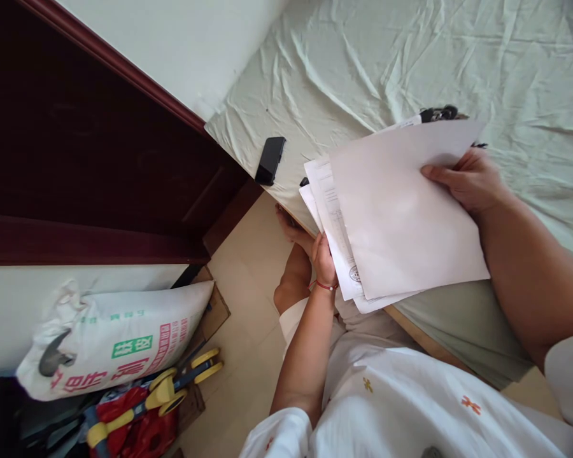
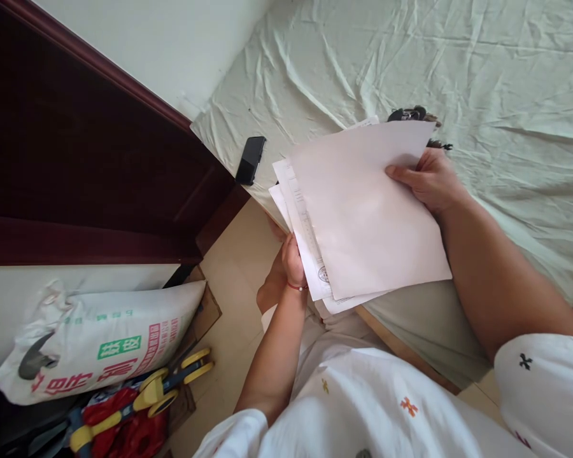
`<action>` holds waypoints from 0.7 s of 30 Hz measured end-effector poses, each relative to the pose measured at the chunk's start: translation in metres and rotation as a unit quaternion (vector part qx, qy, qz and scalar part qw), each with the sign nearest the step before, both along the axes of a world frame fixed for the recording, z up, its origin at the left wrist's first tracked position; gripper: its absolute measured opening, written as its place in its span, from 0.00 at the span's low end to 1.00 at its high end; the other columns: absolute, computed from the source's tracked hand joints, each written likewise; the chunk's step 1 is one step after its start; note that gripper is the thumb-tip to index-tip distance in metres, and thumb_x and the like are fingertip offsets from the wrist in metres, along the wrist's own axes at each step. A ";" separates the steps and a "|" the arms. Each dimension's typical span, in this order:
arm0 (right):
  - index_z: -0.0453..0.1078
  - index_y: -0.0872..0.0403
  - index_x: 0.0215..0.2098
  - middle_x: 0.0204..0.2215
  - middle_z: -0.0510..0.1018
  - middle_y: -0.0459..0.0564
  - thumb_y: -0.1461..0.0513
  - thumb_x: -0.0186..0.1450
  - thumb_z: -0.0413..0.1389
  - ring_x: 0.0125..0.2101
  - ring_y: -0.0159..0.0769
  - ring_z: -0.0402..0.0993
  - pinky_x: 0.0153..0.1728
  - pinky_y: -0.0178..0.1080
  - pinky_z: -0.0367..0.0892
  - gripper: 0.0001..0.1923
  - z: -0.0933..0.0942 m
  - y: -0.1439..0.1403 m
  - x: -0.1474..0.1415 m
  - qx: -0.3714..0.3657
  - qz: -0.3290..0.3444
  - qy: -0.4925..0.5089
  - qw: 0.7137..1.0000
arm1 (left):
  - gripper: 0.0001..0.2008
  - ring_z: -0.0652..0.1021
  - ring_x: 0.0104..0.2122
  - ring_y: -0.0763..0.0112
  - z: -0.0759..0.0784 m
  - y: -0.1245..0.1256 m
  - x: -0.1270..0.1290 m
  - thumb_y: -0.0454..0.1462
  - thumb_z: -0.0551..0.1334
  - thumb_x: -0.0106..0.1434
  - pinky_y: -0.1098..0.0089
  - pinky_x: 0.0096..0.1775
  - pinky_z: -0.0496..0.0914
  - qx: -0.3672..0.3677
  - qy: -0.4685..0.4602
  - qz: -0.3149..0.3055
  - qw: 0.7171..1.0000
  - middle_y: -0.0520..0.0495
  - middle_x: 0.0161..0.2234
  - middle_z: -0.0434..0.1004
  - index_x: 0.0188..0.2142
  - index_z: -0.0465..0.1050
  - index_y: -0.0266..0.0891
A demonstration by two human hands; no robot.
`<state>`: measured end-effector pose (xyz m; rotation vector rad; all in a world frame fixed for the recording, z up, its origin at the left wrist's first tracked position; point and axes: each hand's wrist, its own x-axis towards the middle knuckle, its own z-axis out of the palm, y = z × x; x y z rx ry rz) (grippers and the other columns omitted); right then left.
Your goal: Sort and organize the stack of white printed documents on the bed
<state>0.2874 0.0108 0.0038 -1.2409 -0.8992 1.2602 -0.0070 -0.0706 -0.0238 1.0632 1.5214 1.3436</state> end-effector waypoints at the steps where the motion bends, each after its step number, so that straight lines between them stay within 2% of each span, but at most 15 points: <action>1: 0.82 0.52 0.31 0.32 0.85 0.49 0.56 0.47 0.77 0.25 0.32 0.75 0.23 0.34 0.73 0.16 0.001 -0.001 0.000 -0.002 0.013 -0.002 1.000 | 0.05 0.78 0.54 0.56 0.003 0.001 0.002 0.40 0.68 0.63 0.59 0.66 0.64 0.007 -0.003 -0.005 1.000 0.46 0.43 0.84 0.35 0.83 0.43; 5: 0.83 0.53 0.32 0.32 0.86 0.49 0.56 0.46 0.77 0.27 0.34 0.78 0.24 0.35 0.75 0.17 -0.001 -0.001 0.006 -0.013 0.049 -0.015 0.999 | 0.11 0.80 0.44 0.60 0.008 0.004 0.011 0.40 0.62 0.67 0.62 0.57 0.71 0.020 -0.043 -0.007 0.999 0.46 0.36 0.84 0.32 0.82 0.41; 10: 0.82 0.54 0.35 0.35 0.86 0.53 0.58 0.49 0.76 0.29 0.38 0.80 0.28 0.41 0.77 0.16 -0.006 0.001 0.013 -0.021 0.041 -0.026 0.999 | 0.14 0.80 0.47 0.61 0.000 0.005 0.012 0.46 0.63 0.67 0.64 0.57 0.70 -0.001 -0.087 0.046 0.995 0.47 0.36 0.84 0.31 0.81 0.41; 15: 0.81 0.56 0.35 0.35 0.85 0.55 0.59 0.50 0.76 0.29 0.40 0.79 0.32 0.46 0.78 0.16 -0.004 0.002 0.011 -0.042 0.046 -0.038 0.997 | 0.19 0.81 0.46 0.61 -0.007 0.006 0.010 0.52 0.65 0.63 0.62 0.57 0.71 0.002 -0.111 0.041 0.993 0.49 0.32 0.82 0.29 0.79 0.40; 19: 0.82 0.55 0.35 0.35 0.85 0.53 0.59 0.50 0.75 0.28 0.39 0.79 0.29 0.43 0.77 0.16 -0.004 0.002 0.010 -0.033 0.041 -0.036 0.998 | 0.23 0.80 0.55 0.58 -0.010 0.006 0.013 0.57 0.65 0.63 0.62 0.62 0.68 0.023 -0.167 0.017 0.986 0.45 0.43 0.85 0.38 0.82 0.39; 21: 0.82 0.55 0.35 0.35 0.85 0.53 0.59 0.50 0.76 0.29 0.39 0.79 0.30 0.44 0.77 0.16 -0.004 0.001 0.009 -0.026 0.043 -0.032 0.998 | 0.25 0.78 0.59 0.58 -0.011 0.005 0.015 0.58 0.65 0.62 0.63 0.64 0.67 -0.003 -0.178 0.028 0.984 0.44 0.47 0.85 0.41 0.82 0.39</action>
